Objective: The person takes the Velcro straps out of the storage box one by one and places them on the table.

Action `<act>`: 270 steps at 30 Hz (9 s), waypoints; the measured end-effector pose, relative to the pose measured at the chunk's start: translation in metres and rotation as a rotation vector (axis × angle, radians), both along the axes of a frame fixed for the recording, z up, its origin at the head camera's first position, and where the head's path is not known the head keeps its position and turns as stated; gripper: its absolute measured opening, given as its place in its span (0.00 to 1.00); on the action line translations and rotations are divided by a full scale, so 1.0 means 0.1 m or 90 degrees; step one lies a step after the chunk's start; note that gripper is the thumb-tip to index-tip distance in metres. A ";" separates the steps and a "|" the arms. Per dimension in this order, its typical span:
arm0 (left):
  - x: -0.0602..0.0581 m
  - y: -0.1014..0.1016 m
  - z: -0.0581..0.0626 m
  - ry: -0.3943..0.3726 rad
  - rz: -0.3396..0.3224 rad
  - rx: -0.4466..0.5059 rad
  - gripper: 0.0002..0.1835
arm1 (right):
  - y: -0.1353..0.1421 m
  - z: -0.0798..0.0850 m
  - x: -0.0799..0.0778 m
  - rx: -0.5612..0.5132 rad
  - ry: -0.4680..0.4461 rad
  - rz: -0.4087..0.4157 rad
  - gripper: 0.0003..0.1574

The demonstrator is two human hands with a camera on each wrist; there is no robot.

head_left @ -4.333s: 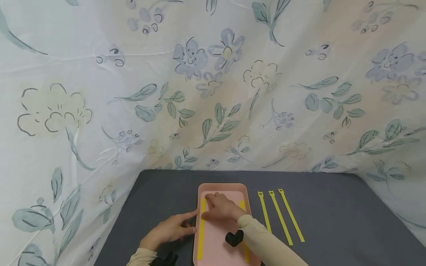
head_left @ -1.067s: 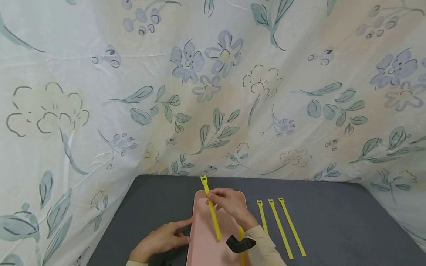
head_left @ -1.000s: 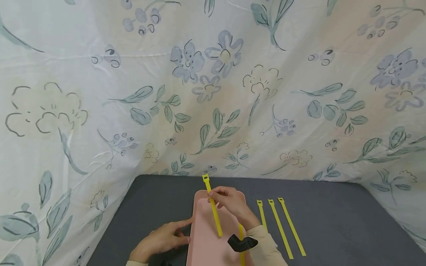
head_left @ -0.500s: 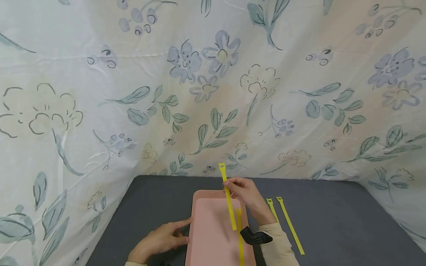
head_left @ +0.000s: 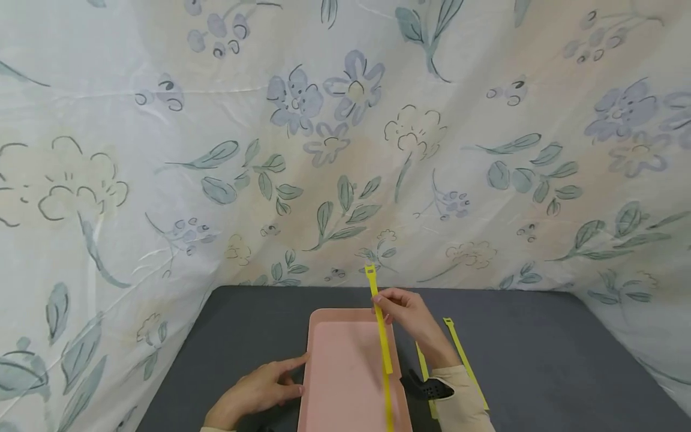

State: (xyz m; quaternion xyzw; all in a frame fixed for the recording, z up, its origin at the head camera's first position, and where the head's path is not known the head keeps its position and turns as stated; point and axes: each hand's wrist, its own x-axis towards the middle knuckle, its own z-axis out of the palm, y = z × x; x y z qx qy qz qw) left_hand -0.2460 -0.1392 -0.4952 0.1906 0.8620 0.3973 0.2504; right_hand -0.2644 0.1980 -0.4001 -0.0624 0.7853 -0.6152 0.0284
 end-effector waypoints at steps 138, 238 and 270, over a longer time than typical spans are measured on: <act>0.20 0.04 0.42 0.021 0.009 0.006 0.34 | 1.55 -0.37 0.05 0.407 -0.116 -0.195 0.17; 0.23 0.05 0.42 0.030 0.011 -0.011 0.34 | -0.07 -0.60 0.09 0.652 0.026 0.100 0.20; 0.18 0.04 0.35 0.041 -0.003 -0.003 0.35 | 0.00 -0.51 0.08 0.299 0.032 -0.089 0.10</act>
